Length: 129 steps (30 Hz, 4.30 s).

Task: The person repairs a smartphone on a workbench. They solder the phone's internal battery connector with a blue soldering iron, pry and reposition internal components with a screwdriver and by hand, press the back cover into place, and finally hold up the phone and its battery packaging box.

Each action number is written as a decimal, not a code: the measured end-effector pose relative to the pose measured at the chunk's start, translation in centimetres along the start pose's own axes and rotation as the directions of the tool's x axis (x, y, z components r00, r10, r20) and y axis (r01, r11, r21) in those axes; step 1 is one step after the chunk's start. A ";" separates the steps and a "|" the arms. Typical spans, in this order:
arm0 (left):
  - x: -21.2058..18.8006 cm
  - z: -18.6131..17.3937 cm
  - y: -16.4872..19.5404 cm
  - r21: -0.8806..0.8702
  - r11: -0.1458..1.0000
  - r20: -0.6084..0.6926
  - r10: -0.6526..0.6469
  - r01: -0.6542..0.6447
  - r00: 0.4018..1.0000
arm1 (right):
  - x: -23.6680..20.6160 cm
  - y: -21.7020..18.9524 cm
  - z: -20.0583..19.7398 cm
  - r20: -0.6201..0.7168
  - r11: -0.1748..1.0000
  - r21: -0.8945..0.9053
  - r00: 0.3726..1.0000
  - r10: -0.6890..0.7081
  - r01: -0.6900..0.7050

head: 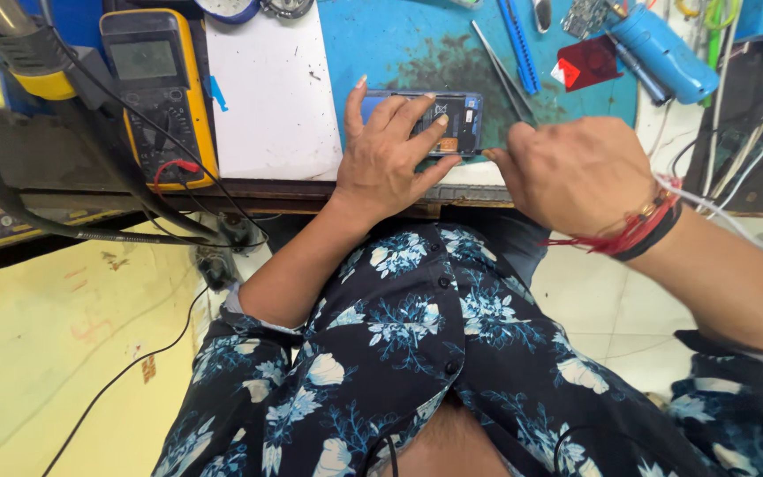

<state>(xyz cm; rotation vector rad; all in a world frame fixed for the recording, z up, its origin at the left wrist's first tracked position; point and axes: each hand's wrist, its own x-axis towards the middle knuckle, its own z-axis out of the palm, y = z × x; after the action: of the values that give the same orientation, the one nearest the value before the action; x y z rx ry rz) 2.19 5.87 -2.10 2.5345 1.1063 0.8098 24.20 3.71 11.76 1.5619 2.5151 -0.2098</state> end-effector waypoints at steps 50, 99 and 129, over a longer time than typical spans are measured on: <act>-2.0 -2.0 -3.4 -0.090 0.988 0.017 -0.122 0.123 0.992 | 1.9 1.4 11.2 -0.148 -0.097 0.966 0.819 0.555 0.240; -1.9 -1.9 -3.5 -0.127 0.981 0.013 -0.147 0.148 0.989 | 6.3 -2.1 8.9 -0.270 0.558 0.807 0.961 0.056 0.194; -2.0 -1.9 -3.6 -0.063 0.994 0.024 -0.086 0.088 0.996 | -5.8 13.5 15.6 -0.530 0.844 0.301 0.657 0.536 -0.445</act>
<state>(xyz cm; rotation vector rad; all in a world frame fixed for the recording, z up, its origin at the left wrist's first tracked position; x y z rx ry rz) -2.17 6.92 -2.89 2.4187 1.1561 0.7808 40.01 1.33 -2.50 2.6592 2.3480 0.2274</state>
